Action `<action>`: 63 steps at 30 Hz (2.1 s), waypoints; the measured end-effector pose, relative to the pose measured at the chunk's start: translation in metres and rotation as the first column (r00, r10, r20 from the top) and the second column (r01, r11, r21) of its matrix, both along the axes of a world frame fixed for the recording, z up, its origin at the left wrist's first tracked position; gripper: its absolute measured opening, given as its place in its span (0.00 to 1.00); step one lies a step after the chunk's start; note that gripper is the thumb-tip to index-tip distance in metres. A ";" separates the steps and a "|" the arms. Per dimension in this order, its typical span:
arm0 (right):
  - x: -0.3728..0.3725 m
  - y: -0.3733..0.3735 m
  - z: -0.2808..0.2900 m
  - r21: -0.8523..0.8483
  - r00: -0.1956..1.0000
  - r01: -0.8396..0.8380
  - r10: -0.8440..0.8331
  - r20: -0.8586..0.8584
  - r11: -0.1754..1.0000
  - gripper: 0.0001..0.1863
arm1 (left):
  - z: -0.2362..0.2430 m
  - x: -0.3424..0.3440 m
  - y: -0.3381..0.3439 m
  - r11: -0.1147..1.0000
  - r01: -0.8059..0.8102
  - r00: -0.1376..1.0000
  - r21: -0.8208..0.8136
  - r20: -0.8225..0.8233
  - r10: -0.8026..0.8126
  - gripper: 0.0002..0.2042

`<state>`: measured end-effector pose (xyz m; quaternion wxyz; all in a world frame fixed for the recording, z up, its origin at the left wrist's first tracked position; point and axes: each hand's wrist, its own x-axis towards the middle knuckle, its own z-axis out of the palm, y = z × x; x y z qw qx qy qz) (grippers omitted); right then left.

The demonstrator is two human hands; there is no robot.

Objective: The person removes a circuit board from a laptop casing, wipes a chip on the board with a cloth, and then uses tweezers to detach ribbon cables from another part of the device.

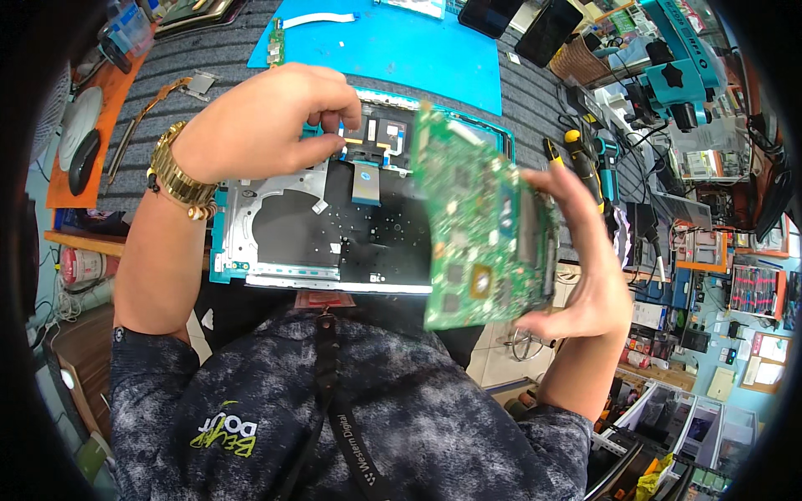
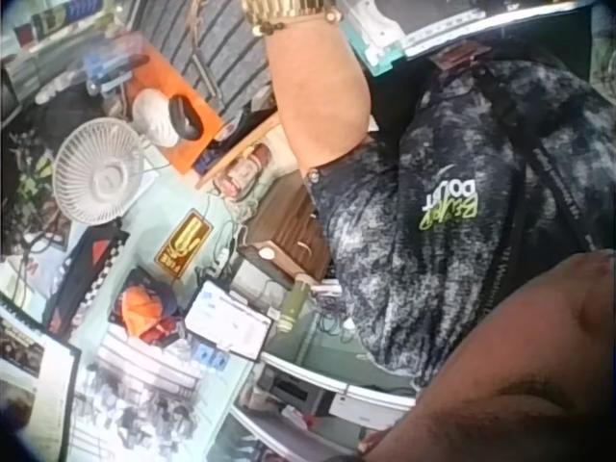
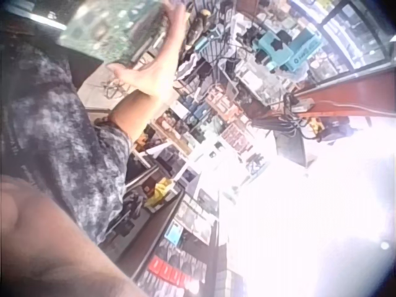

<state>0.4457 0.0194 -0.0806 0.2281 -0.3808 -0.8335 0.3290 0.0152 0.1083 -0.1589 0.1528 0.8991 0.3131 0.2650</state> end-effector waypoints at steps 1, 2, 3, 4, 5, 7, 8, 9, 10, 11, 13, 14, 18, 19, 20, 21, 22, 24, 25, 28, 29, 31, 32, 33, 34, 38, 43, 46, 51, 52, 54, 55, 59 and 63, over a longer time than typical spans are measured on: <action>0.003 0.004 0.001 0.002 0.998 0.053 -0.053 -0.017 0.999 0.86 | 0.001 -0.001 0.000 0.999 0.007 1.000 -0.039 -0.001 -0.007 0.13; 0.006 0.008 0.002 0.024 0.996 0.089 -0.089 -0.022 0.996 0.86 | 0.002 -0.001 -0.001 0.998 0.013 1.000 -0.063 -0.010 -0.013 0.13; 0.009 0.015 0.003 0.027 0.992 0.128 -0.127 -0.023 0.991 0.85 | 0.003 0.000 -0.002 0.997 0.004 1.000 -0.082 -0.027 -0.007 0.14; 0.011 0.021 0.003 0.065 0.989 0.146 -0.147 0.007 0.987 0.84 | 0.003 0.001 -0.004 0.995 0.040 0.999 -0.092 0.009 -0.039 0.14; 0.014 0.028 0.003 0.070 0.987 0.156 -0.157 0.014 0.985 0.84 | 0.003 0.003 -0.007 0.993 0.062 0.998 -0.097 0.035 -0.059 0.15; 0.017 0.042 0.002 0.084 0.981 0.186 -0.190 0.046 0.979 0.82 | 0.002 0.007 -0.010 0.989 0.098 0.994 -0.115 0.064 -0.091 0.17; 0.019 0.049 0.001 0.092 0.976 0.202 -0.209 0.065 0.975 0.81 | 0.001 0.010 -0.010 0.990 0.106 0.993 -0.093 0.069 -0.099 0.16; 0.020 0.056 -0.001 0.104 0.970 0.217 -0.226 0.090 0.971 0.81 | 0.000 0.013 -0.009 0.991 0.114 0.991 -0.071 0.074 -0.109 0.15; 0.021 0.062 -0.003 0.108 0.965 0.224 -0.236 0.112 0.969 0.79 | -0.001 0.016 -0.009 0.991 0.123 0.990 -0.046 0.075 -0.119 0.15; 0.021 0.069 -0.005 0.116 0.960 0.229 -0.244 0.140 0.967 0.78 | -0.002 0.017 -0.007 0.992 0.119 0.989 -0.033 0.089 -0.116 0.13; 0.021 0.083 -0.009 0.125 0.952 0.229 -0.249 0.180 0.965 0.74 | -0.003 0.019 -0.005 0.995 0.104 0.989 0.006 0.103 -0.104 0.10; 0.021 0.088 -0.011 0.124 0.946 0.231 -0.253 0.201 0.965 0.74 | -0.004 0.019 -0.004 0.996 0.088 0.990 0.018 0.113 -0.090 0.09; 0.019 0.108 -0.019 0.127 0.919 0.242 -0.270 0.289 0.962 0.73 | -0.004 0.016 -0.001 0.998 0.037 0.993 0.046 0.112 -0.042 0.06; 0.018 0.113 -0.021 0.125 0.919 0.236 -0.263 0.295 0.964 0.73 | -0.004 0.016 -0.001 0.999 0.029 0.994 0.045 0.105 -0.034 0.06; 0.018 0.117 -0.024 0.122 0.918 0.229 -0.256 0.302 0.966 0.73 | -0.004 0.016 -0.001 0.999 0.027 0.994 0.047 0.107 -0.032 0.06; 0.018 0.122 -0.026 0.121 0.920 0.224 -0.251 0.301 0.967 0.73 | -0.004 0.017 -0.001 0.999 0.023 0.994 0.048 0.110 -0.028 0.06; 0.018 0.126 -0.028 0.120 0.922 0.219 -0.245 0.301 0.968 0.73 | -0.005 0.017 -0.001 0.999 0.019 0.993 0.048 0.113 -0.024 0.06; 0.019 0.132 -0.033 0.123 0.921 0.214 -0.242 0.305 0.969 0.74 | -0.005 0.017 -0.001 0.998 0.021 0.993 0.053 0.112 -0.027 0.06; 0.020 0.135 -0.035 0.127 0.919 0.214 -0.244 0.309 0.968 0.74 | -0.005 0.017 -0.001 0.998 0.022 0.993 0.056 0.112 -0.028 0.06; 0.023 0.142 -0.042 0.134 0.914 0.213 -0.246 0.324 0.968 0.74 | -0.004 0.016 -0.001 0.999 0.021 0.994 0.031 0.102 -0.024 0.06; 0.024 0.143 -0.043 0.136 0.910 0.216 -0.250 0.330 0.967 0.74 | -0.003 0.016 -0.001 1.000 0.026 0.994 0.012 0.106 -0.028 0.06; 0.025 0.146 -0.046 0.137 0.909 0.221 -0.254 0.331 0.966 0.74 | -0.002 0.016 -0.001 0.999 0.038 0.993 -0.007 0.114 -0.037 0.06; 0.026 0.146 -0.047 0.135 0.906 0.227 -0.260 0.333 0.965 0.74 | -0.002 0.016 -0.001 0.999 0.046 0.992 -0.014 0.119 -0.044 0.06; 0.026 0.146 -0.048 0.140 0.902 0.229 -0.264 0.342 0.963 0.74 | -0.001 0.016 -0.001 0.998 0.054 0.991 -0.017 0.124 -0.051 0.06; 0.026 0.146 -0.049 0.143 0.896 0.234 -0.270 0.352 0.962 0.74 | -0.001 0.016 -0.002 0.998 0.059 0.990 -0.027 0.127 -0.055 0.06; 0.026 0.146 -0.051 0.147 0.888 0.226 -0.265 0.375 0.963 0.74 | 0.000 0.015 -0.003 0.989 0.103 0.984 -0.110 0.155 -0.085 0.06; 0.023 0.145 -0.050 0.132 0.888 0.224 -0.258 0.381 0.966 0.73 | 0.001 0.018 -0.004 0.981 0.129 0.975 -0.142 0.197 -0.100 0.08; 0.023 0.144 -0.049 0.094 0.879 0.243 -0.260 0.400 0.966 0.75 | 0.000 0.021 -0.004 0.980 0.070 0.984 -0.185 0.174 -0.037 0.09; 0.010 0.134 -0.039 0.308 0.880 0.174 -0.288 0.378 0.935 0.61 | -0.004 0.024 -0.001 0.978 -0.041 0.991 -0.203 0.116 0.066 0.12; 0.002 0.130 -0.035 0.378 0.894 0.170 -0.304 0.328 0.910 0.54 | -0.006 0.024 -0.001 0.978 -0.055 0.992 -0.203 0.104 0.077 0.13; -0.021 0.115 -0.027 0.428 0.918 0.185 -0.311 0.248 0.885 0.41 | -0.009 0.026 -0.001 0.974 -0.072 0.988 -0.215 0.120 0.099 0.15; -0.035 0.102 -0.026 0.409 0.926 0.199 -0.307 0.219 0.891 0.34 | -0.010 0.027 -0.002 0.972 -0.078 0.986 -0.221 0.128 0.109 0.16; -0.102 0.050 -0.043 0.314 0.981 0.075 -0.127 0.148 0.946 0.14 | -0.013 0.031 -0.002 0.966 -0.109 0.973 -0.234 0.174 0.152 0.16; -0.149 0.043 -0.067 0.393 0.982 0.057 -0.124 0.145 0.918 0.10 | -0.014 0.028 0.000 0.959 -0.152 0.968 -0.240 0.157 0.193 0.15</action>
